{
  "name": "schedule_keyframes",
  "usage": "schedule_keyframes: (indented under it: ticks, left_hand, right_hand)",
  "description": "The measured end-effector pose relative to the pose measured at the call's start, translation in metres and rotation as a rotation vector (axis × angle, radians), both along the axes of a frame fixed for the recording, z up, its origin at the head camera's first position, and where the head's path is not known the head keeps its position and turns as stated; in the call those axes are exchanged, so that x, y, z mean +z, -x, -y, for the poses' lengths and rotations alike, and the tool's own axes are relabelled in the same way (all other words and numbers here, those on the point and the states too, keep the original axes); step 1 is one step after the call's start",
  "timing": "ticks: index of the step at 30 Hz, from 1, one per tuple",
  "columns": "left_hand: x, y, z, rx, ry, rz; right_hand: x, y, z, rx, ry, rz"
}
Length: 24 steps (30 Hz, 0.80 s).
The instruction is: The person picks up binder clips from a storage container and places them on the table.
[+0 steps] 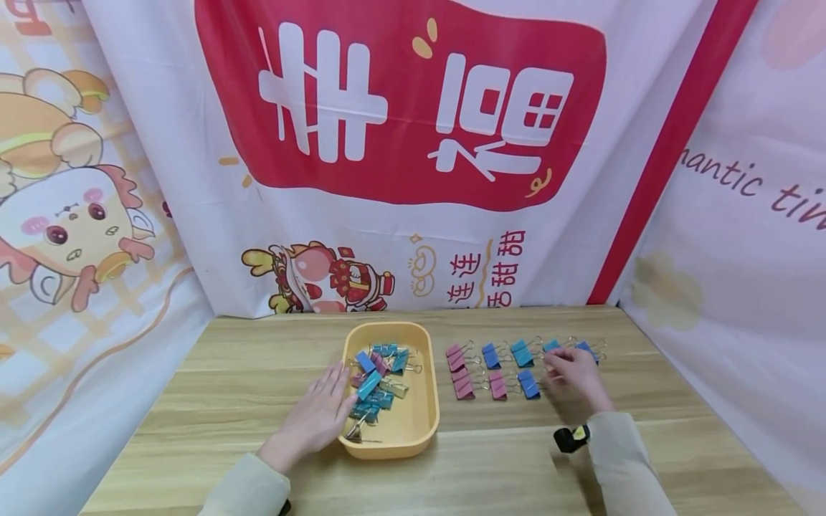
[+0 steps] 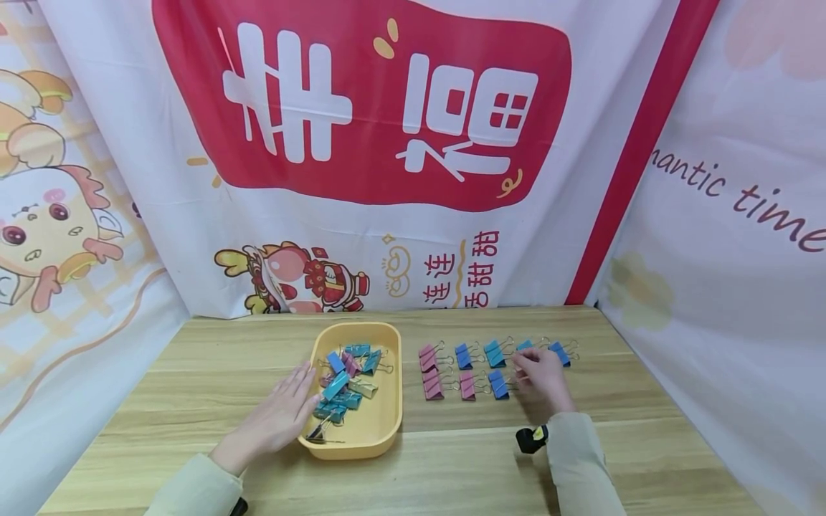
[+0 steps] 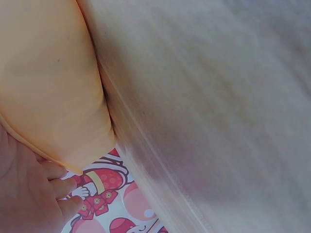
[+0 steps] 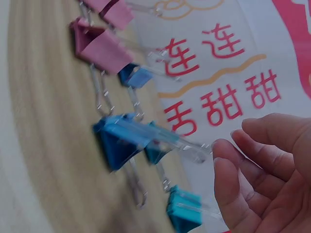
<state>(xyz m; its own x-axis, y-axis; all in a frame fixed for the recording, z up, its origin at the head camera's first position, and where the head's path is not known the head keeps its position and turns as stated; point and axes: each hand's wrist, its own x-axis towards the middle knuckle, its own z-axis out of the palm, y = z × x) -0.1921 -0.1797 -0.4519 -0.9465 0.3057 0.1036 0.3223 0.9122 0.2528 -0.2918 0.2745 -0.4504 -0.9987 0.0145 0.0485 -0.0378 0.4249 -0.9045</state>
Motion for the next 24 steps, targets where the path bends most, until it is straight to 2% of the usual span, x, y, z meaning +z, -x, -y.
schedule_keyframes:
  ticks: [7, 11, 15, 24]
  left_hand:
    - [-0.001, 0.001, 0.000, 0.002, 0.000, 0.006]
    - [-0.001, 0.001, 0.000, 0.004, -0.006, 0.007]
    - [-0.001, 0.001, 0.000, 0.007, -0.009, 0.007]
    - [-0.001, 0.000, 0.000, 0.004, -0.005, 0.008]
  right_hand:
    - [0.024, -0.006, 0.017, 0.039, 0.013, -0.011]
    - [0.035, -0.007, 0.032, 0.057, 0.008, 0.003]
    - [0.045, -0.009, 0.050, 0.086, 0.004, -0.019]
    - [0.057, -0.020, 0.104, 0.228, -0.004, -0.044]
